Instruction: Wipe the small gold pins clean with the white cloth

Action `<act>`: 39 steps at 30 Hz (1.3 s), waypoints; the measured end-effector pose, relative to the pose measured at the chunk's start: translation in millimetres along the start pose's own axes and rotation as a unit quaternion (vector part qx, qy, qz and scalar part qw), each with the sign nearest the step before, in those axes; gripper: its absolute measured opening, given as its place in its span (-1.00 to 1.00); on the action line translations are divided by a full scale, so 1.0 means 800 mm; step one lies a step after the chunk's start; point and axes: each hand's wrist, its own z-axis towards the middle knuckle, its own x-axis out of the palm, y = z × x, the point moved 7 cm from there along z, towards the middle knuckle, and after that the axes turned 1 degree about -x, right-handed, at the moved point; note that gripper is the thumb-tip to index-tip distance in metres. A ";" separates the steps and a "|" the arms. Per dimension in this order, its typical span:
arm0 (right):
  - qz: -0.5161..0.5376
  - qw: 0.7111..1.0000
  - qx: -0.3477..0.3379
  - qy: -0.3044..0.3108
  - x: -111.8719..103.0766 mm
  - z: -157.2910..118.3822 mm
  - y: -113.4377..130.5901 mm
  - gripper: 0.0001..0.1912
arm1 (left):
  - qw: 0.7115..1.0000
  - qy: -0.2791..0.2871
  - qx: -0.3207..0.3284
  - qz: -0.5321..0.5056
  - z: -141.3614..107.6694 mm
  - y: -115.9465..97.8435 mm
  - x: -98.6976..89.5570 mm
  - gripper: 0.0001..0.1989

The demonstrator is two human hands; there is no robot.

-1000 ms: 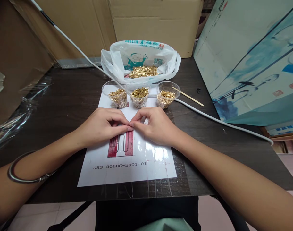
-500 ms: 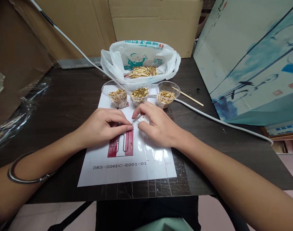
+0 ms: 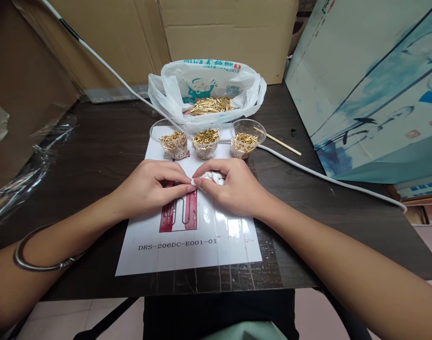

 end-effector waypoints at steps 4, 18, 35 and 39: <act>0.003 1.000 0.003 -0.005 0.001 0.000 -0.001 -0.85 | 1.000 -0.001 -0.001 -0.006 0.000 0.000 -0.001 -0.85; -0.002 1.000 -0.010 -0.021 -0.001 -0.001 0.000 -0.86 | 1.000 -0.004 0.011 -0.016 -0.001 0.000 -0.001 -0.84; -0.004 0.999 0.015 0.049 0.004 0.002 -0.005 -0.80 | 1.000 -0.001 0.010 -0.017 -0.001 -0.002 -0.001 -0.85; -0.036 0.997 0.014 0.067 0.006 0.000 -0.004 -0.83 | 1.000 0.002 0.008 -0.013 -0.001 -0.002 -0.001 -0.84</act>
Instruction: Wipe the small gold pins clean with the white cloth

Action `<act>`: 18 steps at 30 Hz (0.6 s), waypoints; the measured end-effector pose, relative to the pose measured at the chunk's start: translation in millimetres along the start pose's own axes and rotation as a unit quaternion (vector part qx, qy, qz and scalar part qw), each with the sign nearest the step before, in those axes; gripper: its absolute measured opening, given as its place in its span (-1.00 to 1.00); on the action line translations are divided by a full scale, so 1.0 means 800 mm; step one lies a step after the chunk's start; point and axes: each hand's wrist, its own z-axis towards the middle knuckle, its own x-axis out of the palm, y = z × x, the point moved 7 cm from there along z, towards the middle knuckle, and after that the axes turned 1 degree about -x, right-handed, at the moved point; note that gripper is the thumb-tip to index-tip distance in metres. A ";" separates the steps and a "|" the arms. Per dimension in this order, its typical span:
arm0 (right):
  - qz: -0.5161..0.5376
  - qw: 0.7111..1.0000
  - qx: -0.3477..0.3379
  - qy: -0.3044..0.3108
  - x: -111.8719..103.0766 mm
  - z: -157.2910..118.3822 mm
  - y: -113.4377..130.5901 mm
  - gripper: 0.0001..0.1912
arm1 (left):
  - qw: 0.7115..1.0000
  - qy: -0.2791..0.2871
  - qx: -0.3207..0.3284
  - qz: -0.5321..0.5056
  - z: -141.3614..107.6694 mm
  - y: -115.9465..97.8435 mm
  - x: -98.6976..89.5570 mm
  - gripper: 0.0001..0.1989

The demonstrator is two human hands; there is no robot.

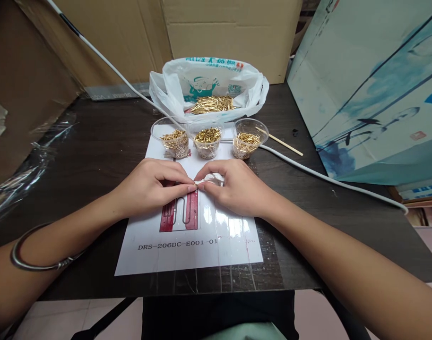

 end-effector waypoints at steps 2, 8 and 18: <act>-0.016 1.000 -0.002 0.009 0.001 -0.001 0.001 -0.82 | 1.000 -0.001 -0.001 0.004 0.000 0.000 0.000 -0.85; -0.031 0.999 -0.003 0.017 0.003 -0.002 0.003 -0.84 | 1.000 -0.001 0.004 -0.002 0.000 0.000 0.001 -0.85; 0.012 1.000 0.006 0.025 0.002 -0.005 0.003 -0.86 | 1.000 0.001 0.001 0.002 0.001 0.001 0.001 -0.85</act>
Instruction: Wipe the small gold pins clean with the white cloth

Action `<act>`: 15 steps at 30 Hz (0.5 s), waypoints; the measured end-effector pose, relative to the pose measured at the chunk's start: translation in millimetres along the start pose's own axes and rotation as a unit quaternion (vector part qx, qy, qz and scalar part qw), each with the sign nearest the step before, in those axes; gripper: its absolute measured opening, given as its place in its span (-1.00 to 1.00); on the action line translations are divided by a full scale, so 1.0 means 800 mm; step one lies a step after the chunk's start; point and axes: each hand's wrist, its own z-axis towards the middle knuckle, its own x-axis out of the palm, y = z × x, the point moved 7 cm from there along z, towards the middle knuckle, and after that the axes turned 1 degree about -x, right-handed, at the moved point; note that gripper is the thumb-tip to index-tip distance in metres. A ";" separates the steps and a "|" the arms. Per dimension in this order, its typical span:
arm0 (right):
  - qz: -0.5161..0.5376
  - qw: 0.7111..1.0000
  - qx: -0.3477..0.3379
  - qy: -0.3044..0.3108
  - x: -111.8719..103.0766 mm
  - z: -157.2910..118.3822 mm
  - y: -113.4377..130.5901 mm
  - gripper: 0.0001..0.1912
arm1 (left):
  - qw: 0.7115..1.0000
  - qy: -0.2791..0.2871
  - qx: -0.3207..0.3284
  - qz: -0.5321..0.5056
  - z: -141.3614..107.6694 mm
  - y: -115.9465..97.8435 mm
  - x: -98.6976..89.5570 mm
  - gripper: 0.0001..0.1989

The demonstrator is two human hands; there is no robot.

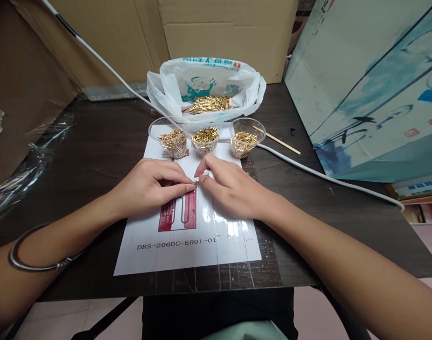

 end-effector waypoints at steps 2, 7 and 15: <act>0.005 1.000 -0.009 0.007 0.001 0.000 0.002 -0.86 | 1.000 -0.003 0.004 -0.002 0.000 0.000 0.000 -0.85; -0.014 1.000 -0.001 -0.013 0.000 0.000 0.001 -0.88 | 1.000 -0.006 0.002 -0.006 0.000 0.001 0.001 -0.86; -0.002 0.998 0.051 -0.044 -0.006 0.001 -0.007 -0.84 | 1.000 0.002 -0.007 -0.005 -0.001 0.001 0.001 -0.85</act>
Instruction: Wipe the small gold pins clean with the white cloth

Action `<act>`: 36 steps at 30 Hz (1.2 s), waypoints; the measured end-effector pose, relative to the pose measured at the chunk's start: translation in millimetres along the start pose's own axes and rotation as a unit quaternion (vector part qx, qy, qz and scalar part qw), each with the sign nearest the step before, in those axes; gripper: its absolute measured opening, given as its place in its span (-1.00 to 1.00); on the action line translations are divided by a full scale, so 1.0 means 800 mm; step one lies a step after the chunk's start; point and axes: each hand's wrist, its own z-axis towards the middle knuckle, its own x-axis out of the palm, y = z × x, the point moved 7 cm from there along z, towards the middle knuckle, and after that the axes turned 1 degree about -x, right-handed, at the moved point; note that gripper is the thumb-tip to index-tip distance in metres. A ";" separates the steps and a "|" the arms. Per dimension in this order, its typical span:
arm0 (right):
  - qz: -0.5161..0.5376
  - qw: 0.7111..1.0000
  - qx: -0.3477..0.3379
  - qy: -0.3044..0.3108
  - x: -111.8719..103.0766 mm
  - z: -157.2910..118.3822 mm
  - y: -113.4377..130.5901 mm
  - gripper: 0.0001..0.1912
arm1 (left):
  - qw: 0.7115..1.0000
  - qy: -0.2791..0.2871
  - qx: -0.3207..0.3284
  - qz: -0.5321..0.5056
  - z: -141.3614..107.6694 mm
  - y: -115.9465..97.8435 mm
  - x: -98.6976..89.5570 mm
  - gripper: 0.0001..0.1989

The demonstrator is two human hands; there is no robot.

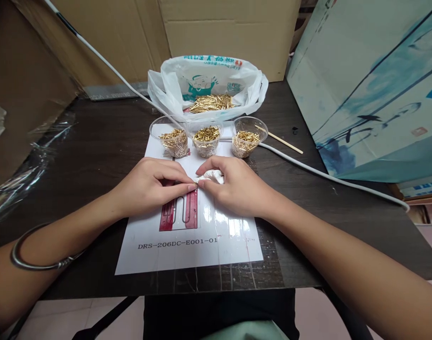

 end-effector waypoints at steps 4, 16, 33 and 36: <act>0.004 1.000 0.011 0.000 -0.002 0.001 0.001 -0.85 | 1.000 0.007 -0.004 0.003 0.001 0.001 0.001 -0.84; 0.038 0.999 -0.016 0.013 0.001 0.001 0.004 -0.86 | 1.000 0.002 0.003 0.007 0.000 -0.001 0.000 -0.85; -0.007 0.997 -0.081 -0.017 0.002 -0.001 0.011 -0.88 | 1.000 0.011 0.006 0.015 -0.001 -0.001 0.001 -0.82; -0.011 0.995 -0.096 -0.019 0.002 -0.001 0.014 -0.87 | 1.000 0.008 0.006 0.023 0.000 -0.001 0.001 -0.82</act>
